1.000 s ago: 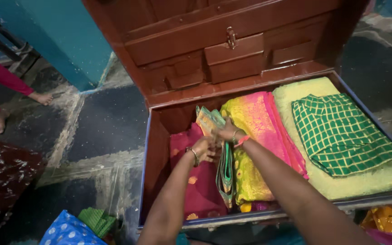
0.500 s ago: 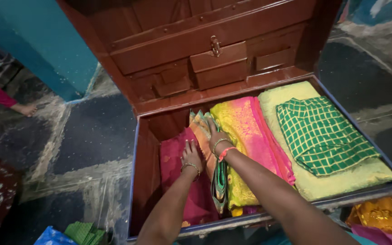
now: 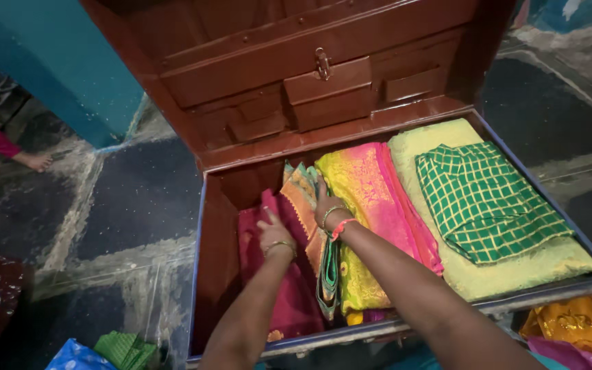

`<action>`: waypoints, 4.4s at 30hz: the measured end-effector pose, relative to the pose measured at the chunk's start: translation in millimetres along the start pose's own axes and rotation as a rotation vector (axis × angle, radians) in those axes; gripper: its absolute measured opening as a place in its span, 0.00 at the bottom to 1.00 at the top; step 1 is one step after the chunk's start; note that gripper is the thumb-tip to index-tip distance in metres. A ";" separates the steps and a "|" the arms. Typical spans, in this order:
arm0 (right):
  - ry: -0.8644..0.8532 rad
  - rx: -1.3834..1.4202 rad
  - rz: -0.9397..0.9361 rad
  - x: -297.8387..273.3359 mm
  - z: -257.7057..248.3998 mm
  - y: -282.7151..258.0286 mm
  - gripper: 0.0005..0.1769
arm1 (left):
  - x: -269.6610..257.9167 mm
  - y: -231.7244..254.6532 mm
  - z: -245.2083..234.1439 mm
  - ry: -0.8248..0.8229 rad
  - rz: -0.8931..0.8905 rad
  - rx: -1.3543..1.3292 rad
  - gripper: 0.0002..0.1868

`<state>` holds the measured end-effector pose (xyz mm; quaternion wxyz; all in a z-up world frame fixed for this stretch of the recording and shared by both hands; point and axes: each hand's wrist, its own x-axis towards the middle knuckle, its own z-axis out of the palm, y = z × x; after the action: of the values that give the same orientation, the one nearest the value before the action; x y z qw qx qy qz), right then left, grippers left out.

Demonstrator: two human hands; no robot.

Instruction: The person folds various colorful fabrics and places them neatly into an open wooden trunk. They handle multiple pieces of cloth, including pink, yellow, green, and maroon fabrics, arranging them in a stack inside the trunk.

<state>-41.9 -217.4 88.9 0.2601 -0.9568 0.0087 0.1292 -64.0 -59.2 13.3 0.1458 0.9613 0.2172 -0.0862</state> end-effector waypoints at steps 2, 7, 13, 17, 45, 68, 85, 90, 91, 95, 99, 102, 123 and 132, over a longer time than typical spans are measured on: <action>-0.004 -0.008 -0.010 0.3 -1.1 0.3 0.59 | -6.6 13.0 22.7 0.155 0.085 0.056 0.53; -0.003 -0.022 -0.032 11.0 10.9 6.6 0.62 | -15.8 16.1 23.5 -0.489 0.182 -0.094 0.48; -0.207 0.097 -0.163 22.2 27.2 1.8 0.66 | 29.4 -35.2 -9.5 -0.775 -0.143 -0.813 0.48; -0.568 0.172 -0.297 3.9 51.1 -8.3 0.56 | 107.2 -72.4 13.6 -0.454 -0.032 -1.100 0.60; -0.133 0.077 0.055 27.8 158.4 34.3 0.43 | 125.0 -122.4 51.7 -0.382 -0.216 -0.275 0.41; -0.161 0.571 -0.086 20.4 176.8 32.9 0.40 | 129.5 -133.5 76.3 -0.441 -0.145 -0.508 0.44; 0.104 0.144 -0.039 -13.8 150.2 12.7 0.73 | 116.9 -127.5 47.6 -0.467 -0.043 -0.338 0.49; -0.240 -0.406 -0.069 8.8 168.9 28.6 0.58 | 99.2 -128.4 32.9 -0.475 -0.021 -0.259 0.50; -0.294 -0.787 -0.257 11.1 173.3 28.1 0.55 | 96.8 -129.4 30.3 -0.478 -0.014 -0.238 0.50; -0.111 -0.807 -0.339 -10.0 153.7 19.9 0.57 | 90.7 -123.9 12.8 -0.473 0.019 -0.165 0.52; -0.295 -0.825 -0.390 -41.4 95.7 -16.3 0.74 | 75.7 -124.0 -17.8 -0.476 0.061 -0.061 0.56; -0.400 -0.791 -0.362 -54.4 78.0 -28.3 0.88 | 69.8 -112.0 -26.1 -0.466 0.090 -0.013 0.48; -0.570 -0.925 -0.399 31.7 100.6 -15.3 0.98 | 7.1 -37.1 -38.8 -0.406 0.563 0.433 0.70; -0.471 -0.871 -0.406 69.8 96.2 -13.5 0.98 | 45.0 -33.7 15.0 -0.481 0.482 0.521 0.89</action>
<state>3.4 -154.1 -2.0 -0.1464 -0.9037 -0.2898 0.2791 -40.4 -17.2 -19.3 -0.0394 0.9418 -0.0827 -0.3234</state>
